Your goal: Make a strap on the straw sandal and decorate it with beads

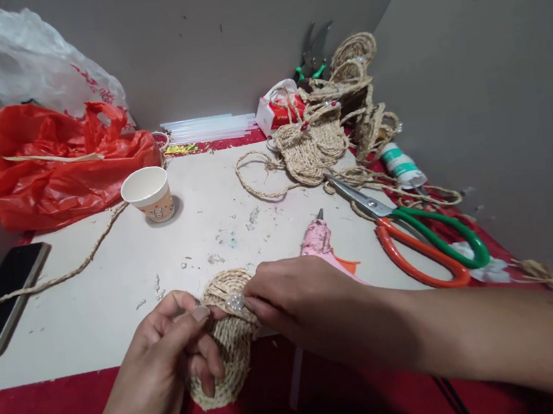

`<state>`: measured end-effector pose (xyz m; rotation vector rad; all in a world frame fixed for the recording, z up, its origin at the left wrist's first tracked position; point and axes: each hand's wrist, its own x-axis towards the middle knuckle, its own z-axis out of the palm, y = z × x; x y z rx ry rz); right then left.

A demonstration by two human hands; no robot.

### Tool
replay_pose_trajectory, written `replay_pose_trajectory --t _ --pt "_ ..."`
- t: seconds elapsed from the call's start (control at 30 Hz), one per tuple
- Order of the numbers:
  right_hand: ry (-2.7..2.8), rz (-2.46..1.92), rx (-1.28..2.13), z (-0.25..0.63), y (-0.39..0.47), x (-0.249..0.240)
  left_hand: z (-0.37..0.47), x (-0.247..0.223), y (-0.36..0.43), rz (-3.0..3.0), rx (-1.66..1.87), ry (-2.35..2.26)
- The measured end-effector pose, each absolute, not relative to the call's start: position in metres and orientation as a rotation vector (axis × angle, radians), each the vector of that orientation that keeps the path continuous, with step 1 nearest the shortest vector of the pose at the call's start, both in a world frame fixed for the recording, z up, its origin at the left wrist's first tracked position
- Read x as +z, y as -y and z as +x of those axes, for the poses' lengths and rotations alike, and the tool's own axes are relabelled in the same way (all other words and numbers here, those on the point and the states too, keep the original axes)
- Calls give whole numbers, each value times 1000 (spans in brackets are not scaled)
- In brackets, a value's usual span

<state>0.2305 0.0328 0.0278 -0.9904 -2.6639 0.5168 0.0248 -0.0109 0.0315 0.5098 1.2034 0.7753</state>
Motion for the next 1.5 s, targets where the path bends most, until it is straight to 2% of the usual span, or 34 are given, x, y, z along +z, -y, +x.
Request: replay_pose_trajectory --t 0.6,0.83,0.97,1.5 --pt "2899 -1066 520 224 -30 46 29 33 7 483 731 -1204" --pt "2933 -968 379 221 -28 51 29 32 7 466 736 -1176" --pt "2849 -1111 501 223 -31 51 28 32 7 446 733 -1167" --pt "2590 -1006 704 231 -35 39 28 31 8 458 725 -1161"
